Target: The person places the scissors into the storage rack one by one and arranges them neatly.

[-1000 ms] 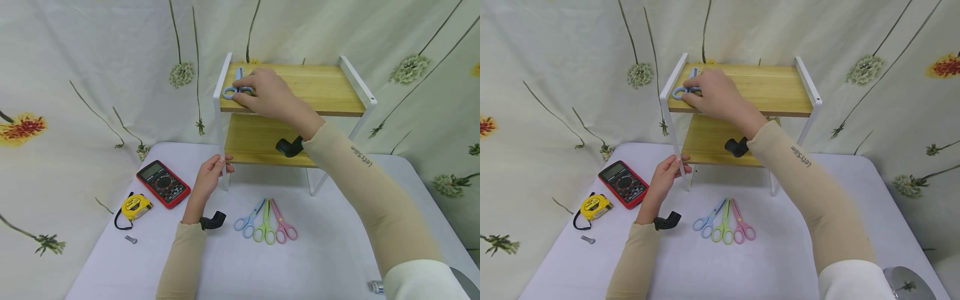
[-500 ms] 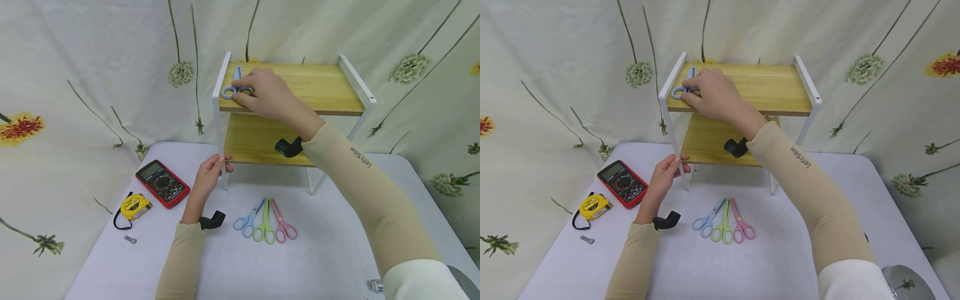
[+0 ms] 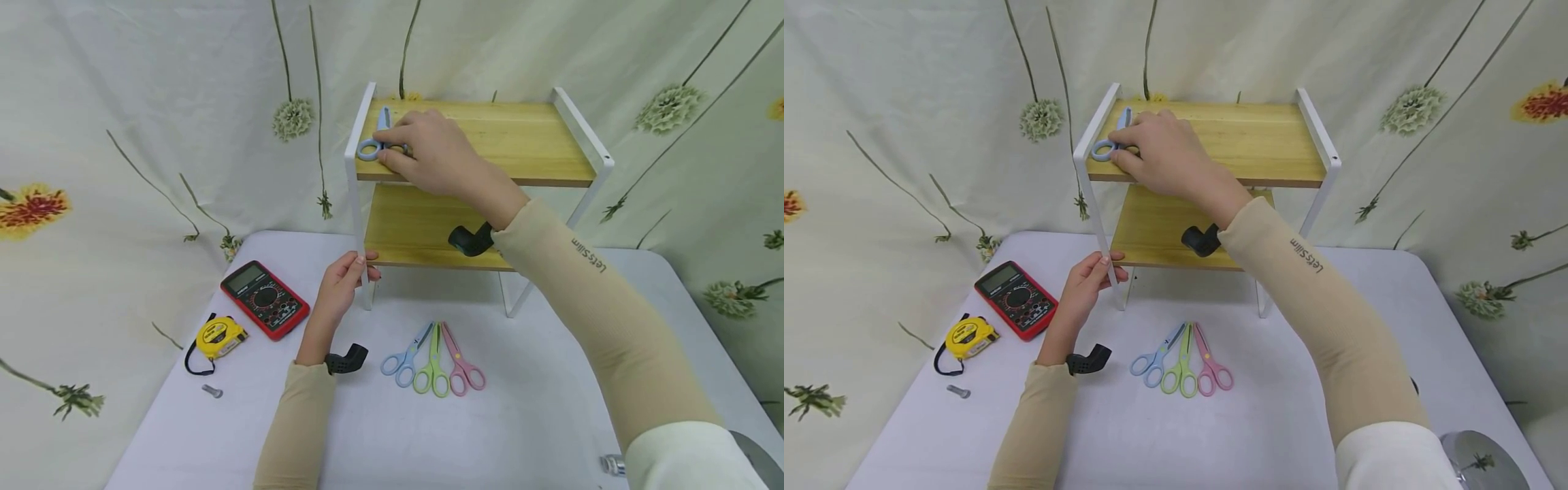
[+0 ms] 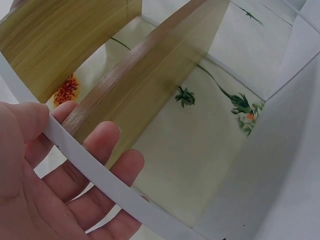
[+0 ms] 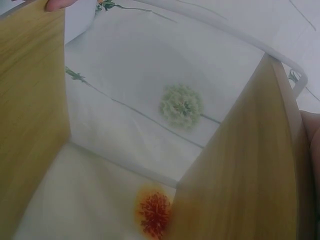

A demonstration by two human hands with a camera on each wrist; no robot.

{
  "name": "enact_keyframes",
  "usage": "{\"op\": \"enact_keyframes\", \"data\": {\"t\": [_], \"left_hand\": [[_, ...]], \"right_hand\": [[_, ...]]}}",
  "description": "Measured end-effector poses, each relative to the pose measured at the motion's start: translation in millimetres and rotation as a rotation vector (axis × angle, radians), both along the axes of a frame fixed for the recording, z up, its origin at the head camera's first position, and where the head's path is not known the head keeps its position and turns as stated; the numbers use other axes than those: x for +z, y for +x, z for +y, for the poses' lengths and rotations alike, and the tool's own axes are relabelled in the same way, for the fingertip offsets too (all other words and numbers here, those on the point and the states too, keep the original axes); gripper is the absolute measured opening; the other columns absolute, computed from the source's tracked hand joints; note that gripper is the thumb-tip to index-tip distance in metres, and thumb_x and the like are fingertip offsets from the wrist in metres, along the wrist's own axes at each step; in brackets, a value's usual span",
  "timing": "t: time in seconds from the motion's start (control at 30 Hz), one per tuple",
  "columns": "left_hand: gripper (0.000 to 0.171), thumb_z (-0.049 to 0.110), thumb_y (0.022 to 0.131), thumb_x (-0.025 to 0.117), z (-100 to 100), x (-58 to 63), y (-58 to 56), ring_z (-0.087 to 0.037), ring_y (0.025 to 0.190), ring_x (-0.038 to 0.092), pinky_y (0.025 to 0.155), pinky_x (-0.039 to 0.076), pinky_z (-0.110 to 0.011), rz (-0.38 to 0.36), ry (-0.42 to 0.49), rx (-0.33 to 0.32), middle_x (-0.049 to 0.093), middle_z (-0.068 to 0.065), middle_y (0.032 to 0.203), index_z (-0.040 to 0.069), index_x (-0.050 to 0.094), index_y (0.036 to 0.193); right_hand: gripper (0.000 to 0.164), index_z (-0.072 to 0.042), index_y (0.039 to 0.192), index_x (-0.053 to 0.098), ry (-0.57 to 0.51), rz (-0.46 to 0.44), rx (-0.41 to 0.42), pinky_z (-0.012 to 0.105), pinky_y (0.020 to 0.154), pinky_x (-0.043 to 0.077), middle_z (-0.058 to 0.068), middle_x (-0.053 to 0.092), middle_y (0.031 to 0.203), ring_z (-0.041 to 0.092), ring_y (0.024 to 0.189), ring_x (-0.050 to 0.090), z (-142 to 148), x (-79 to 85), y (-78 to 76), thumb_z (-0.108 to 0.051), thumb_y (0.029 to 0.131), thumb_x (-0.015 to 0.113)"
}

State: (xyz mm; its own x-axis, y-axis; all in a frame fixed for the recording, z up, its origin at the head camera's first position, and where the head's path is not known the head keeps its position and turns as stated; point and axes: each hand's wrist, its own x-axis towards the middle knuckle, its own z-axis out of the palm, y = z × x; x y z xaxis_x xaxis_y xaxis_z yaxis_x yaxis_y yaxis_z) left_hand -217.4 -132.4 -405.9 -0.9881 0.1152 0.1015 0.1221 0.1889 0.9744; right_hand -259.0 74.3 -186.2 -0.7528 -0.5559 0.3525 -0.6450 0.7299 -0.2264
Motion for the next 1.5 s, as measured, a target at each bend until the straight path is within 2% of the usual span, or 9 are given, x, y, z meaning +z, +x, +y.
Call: {"op": "enact_keyframes", "data": {"t": [0.23,0.4,0.47,0.6,0.7,0.9,1.07,1.2,1.5], "left_hand": [[0.038,0.03,0.111,0.042,-2.0,-0.9,0.1,-0.014,0.1,0.064,0.096,0.045,-0.04,0.009,-0.002,0.0,0.07,-0.02,0.104,0.004,0.064,0.127],[0.038,0.029,0.111,0.042,-2.6,-4.8,0.2,-0.012,0.099,0.064,0.098,0.046,-0.043,0.008,0.023,-0.009,0.072,-0.01,0.098,0.003,0.064,0.127],[0.038,0.029,0.11,0.042,-2.5,-6.3,0.3,-0.012,0.098,0.064,0.099,0.045,-0.044,0.004,0.029,-0.015,0.072,-0.004,0.096,0.003,0.064,0.127],[0.037,0.028,0.11,0.043,-1.1,-6.0,1.3,-0.011,0.096,0.064,0.095,0.045,-0.042,0.007,0.021,-0.01,0.072,-0.002,0.093,0.003,0.065,0.126],[0.036,0.026,0.11,0.042,0.1,-4.8,1.4,-0.011,0.095,0.064,0.094,0.045,-0.04,0.023,0.008,-0.012,0.072,-0.012,0.096,0.002,0.065,0.125],[0.036,0.025,0.111,0.041,1.2,-1.8,-0.9,-0.011,0.094,0.063,0.096,0.045,-0.047,0.048,0.008,-0.028,0.069,-0.025,0.104,0.001,0.064,0.126],[0.036,0.025,0.111,0.041,0.2,-0.1,-1.4,-0.01,0.093,0.063,0.096,0.045,-0.049,0.047,0.013,-0.017,0.069,-0.023,0.103,0.001,0.064,0.126],[0.037,0.025,0.111,0.041,-0.1,-2.6,-1.8,-0.01,0.093,0.063,0.096,0.046,-0.049,0.046,0.017,-0.018,0.069,-0.024,0.103,0.001,0.064,0.126],[0.037,0.025,0.111,0.041,-2.2,-3.7,-2.5,-0.011,0.096,0.062,0.092,0.046,-0.035,0.037,0.013,-0.019,0.071,-0.02,0.101,0.001,0.064,0.126]], "right_hand": [[0.045,-0.014,0.144,0.059,-0.011,0.004,-0.002,0.045,0.097,0.043,0.014,0.068,0.124,0.03,0.111,0.059,-0.9,-1.5,-0.9,-0.033,0.104,0.057],[0.049,-0.009,0.144,0.058,-0.171,0.05,0.029,0.043,0.109,0.041,0.015,0.064,0.136,0.03,0.126,0.055,12.2,-10.7,13.8,-0.03,0.101,0.063],[0.044,-0.005,0.137,0.063,-0.289,0.141,0.07,0.044,0.113,0.04,0.016,0.064,0.136,0.032,0.131,0.054,24.3,-22.1,27.1,-0.025,0.098,0.067],[0.031,0.002,0.117,0.072,-0.48,0.388,0.15,0.043,0.103,0.045,0.022,0.069,0.119,0.036,0.116,0.06,53.4,-59.3,61.0,-0.014,0.09,0.072],[0.029,0.002,0.112,0.073,-0.543,0.431,0.161,0.034,0.103,0.045,0.023,0.069,0.115,0.038,0.112,0.061,75.1,-93.0,86.4,-0.01,0.086,0.072],[0.037,-0.002,0.118,0.072,-0.499,0.153,0.07,0.014,0.101,0.043,0.018,0.07,0.121,0.033,0.114,0.064,107.7,-164.6,120.7,-0.002,0.081,0.074],[0.034,-0.005,0.121,0.071,-0.409,-0.143,-0.015,0.033,0.084,0.055,0.012,0.07,0.122,0.029,0.107,0.066,115.1,-222.2,136.1,-0.003,0.086,0.073],[0.032,-0.003,0.121,0.07,-0.352,-0.341,-0.025,0.037,0.081,0.056,0.014,0.07,0.121,0.033,0.102,0.067,113.9,-255.6,142.8,-0.007,0.09,0.071],[0.028,-0.008,0.11,0.074,-0.307,-0.362,-0.038,0.024,0.074,0.047,0.005,0.07,0.101,0.007,0.084,0.053,107.2,-289.8,143.7,-0.007,0.082,0.078]]}}
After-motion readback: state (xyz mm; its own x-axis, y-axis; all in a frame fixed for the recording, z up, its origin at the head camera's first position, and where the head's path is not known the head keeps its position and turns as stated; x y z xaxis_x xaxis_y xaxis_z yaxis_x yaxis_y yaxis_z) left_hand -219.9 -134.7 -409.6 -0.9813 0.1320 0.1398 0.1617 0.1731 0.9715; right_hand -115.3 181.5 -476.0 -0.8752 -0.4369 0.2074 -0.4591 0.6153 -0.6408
